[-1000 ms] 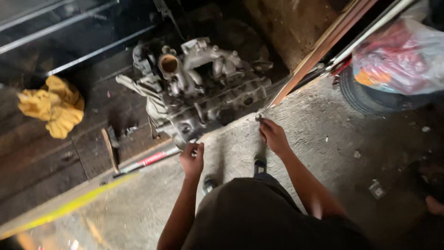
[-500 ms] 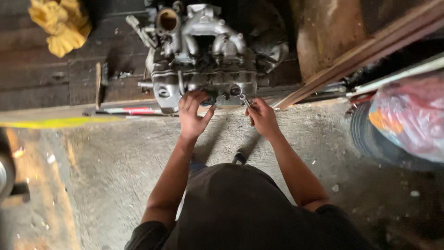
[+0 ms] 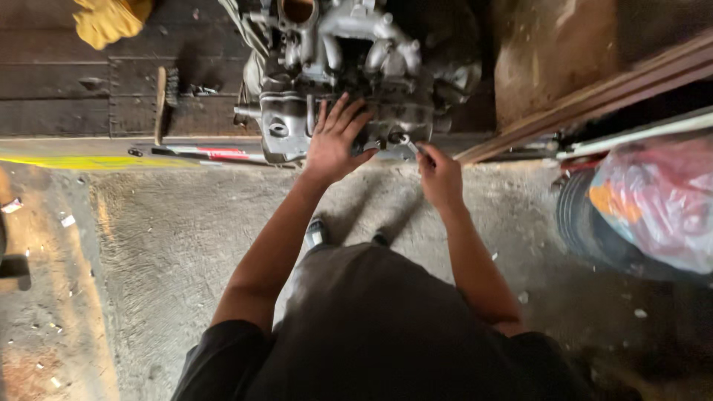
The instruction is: The person uses a socket wrench to loosen and remove bolts from a car engine block resting on a wooden workbench. The person repeatedly positions the wrench, turns it, and removes bolts one at a time.
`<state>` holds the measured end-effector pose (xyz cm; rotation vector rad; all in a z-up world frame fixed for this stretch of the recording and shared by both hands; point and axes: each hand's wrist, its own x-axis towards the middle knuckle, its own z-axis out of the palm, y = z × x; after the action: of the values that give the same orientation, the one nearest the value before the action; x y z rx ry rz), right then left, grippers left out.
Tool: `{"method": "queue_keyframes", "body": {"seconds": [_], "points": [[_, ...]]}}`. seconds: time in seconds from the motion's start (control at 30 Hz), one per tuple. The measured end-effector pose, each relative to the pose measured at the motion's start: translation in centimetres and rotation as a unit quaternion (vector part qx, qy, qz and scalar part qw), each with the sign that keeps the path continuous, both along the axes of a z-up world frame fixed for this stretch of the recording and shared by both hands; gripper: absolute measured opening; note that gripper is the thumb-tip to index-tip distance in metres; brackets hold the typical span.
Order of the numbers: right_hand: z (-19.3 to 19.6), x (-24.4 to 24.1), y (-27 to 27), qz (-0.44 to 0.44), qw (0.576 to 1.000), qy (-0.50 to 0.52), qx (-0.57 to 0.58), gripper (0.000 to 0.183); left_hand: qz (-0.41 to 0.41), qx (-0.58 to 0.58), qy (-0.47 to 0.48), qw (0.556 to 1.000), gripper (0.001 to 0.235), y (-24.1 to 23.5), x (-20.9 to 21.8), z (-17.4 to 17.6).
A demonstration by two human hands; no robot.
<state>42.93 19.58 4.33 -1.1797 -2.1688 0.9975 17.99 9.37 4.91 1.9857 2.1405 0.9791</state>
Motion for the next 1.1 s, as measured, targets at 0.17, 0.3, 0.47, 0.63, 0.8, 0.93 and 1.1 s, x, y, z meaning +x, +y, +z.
{"method": "queue_keyframes", "body": {"seconds": [0.17,0.3,0.47,0.63,0.8,0.93,1.1], "points": [[1.2,-0.5,-0.1,-0.039,0.996,-0.046,-0.059,0.028,-0.016,-0.106,0.016,0.994,0.09,0.9,-0.4,0.4],[1.9,-0.4,-1.1,-0.027,0.995,-0.094,0.019,0.028,-0.037,-0.143,0.008,0.989,0.094,0.2,-0.7,1.7],[2.0,-1.4,-1.9,-0.097,0.986,-0.134,-0.037,0.031,-0.061,-0.125,-0.003,0.99,0.093,0.3,-1.2,2.3],[1.9,-1.7,-3.0,-0.081,0.994,-0.069,0.013,0.025,-0.073,-0.098,-0.009,0.992,0.09,0.6,-1.4,1.3],[2.3,-2.4,-3.3,-0.103,0.988,-0.115,0.012,0.025,-0.064,-0.09,-0.001,0.994,0.088,0.4,-1.3,0.7],[3.8,-2.2,-2.0,-0.077,0.985,-0.148,-0.041,0.026,-0.041,-0.092,-0.008,0.995,0.087,0.4,-0.8,0.6],[4.4,-1.7,-0.5,-0.046,0.988,-0.146,-0.02,0.025,-0.029,-0.083,0.01,0.996,0.083,0.3,-0.5,-0.1]]}}
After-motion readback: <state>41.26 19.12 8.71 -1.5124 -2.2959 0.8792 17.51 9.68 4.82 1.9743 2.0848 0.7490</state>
